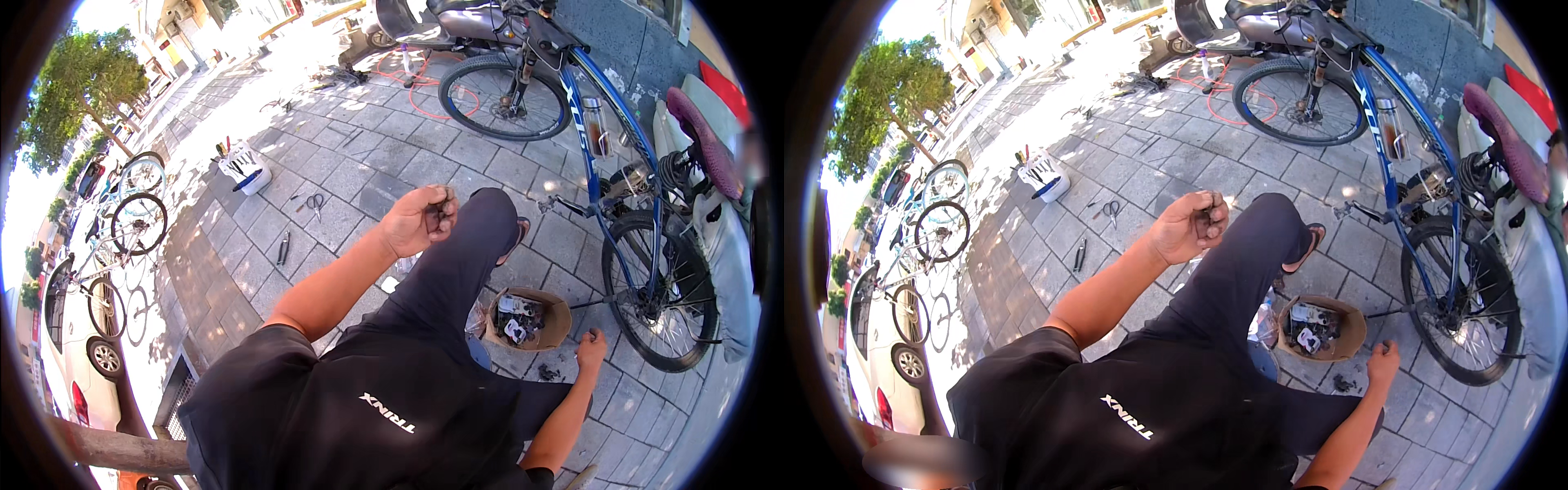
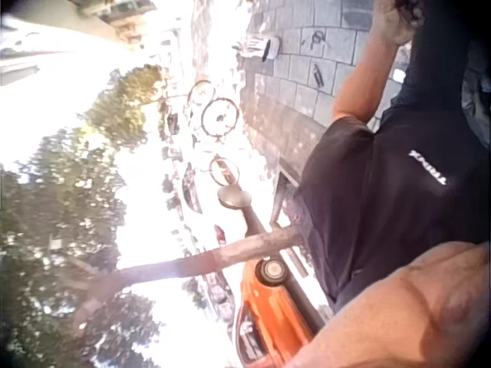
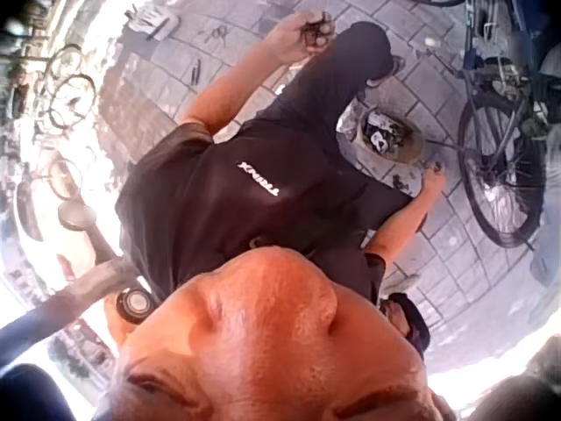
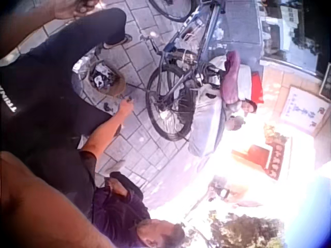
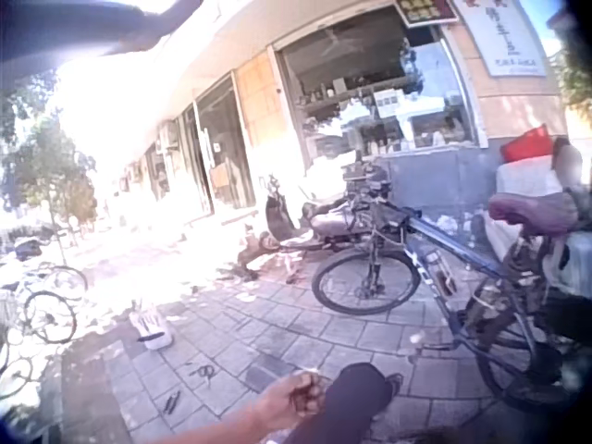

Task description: The person sits on a paved sidewalk and uses pliers and a soldering iron to work on small electronic components. They handle wires and small parts, occasionally picking up tools from the ground and placing them back down.

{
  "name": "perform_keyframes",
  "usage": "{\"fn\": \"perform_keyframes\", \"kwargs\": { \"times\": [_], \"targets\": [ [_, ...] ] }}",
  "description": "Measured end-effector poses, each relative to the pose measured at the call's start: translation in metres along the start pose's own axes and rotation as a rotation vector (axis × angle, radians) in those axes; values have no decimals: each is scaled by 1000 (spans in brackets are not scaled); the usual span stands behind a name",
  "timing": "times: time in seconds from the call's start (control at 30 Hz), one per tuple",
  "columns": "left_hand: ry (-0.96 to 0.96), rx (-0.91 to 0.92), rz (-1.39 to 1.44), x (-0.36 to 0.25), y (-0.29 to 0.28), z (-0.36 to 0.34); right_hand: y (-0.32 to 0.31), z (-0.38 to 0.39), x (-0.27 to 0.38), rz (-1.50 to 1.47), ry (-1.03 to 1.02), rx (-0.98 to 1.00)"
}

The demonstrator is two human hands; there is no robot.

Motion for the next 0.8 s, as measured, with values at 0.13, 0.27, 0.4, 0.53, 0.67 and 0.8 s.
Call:
{"fn": "perform_keyframes", "kwargs": {
  "times": [0.13, 0.27, 0.4, 0.53, 0.67, 0.8],
  "targets": [
    [-58, 265, -45, 37, 65, -64, 13, -2, -1, 8, -51, 24],
    [-150, 237, -37, 72, 51, -116, 21, -6, -17, 13, 26, 60],
    [-165, 87, -32, 80, -11, -167, 40, 9, -2, 49, 52, 168],
    [-107, -275, -71, 84, -86, -208, 75, 7, 6, 144, -24, 296],
    [-101, -410, -25, 72, -115, -213, 90, 13, 41, 228, -9, 400],
    [-143, -400, -82, 61, -120, -220, 126, -13, -5, 404, -189, 387]
  ]
}}
Point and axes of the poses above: each hand's wrist, its own z-axis away from the middle knuckle, its own y-axis out of the palm, x = y × z, the point moved 4 cm from there along -z, towards the middle knuckle, and after that the axes turned 14 degrees about z, right-handed, at the moved point
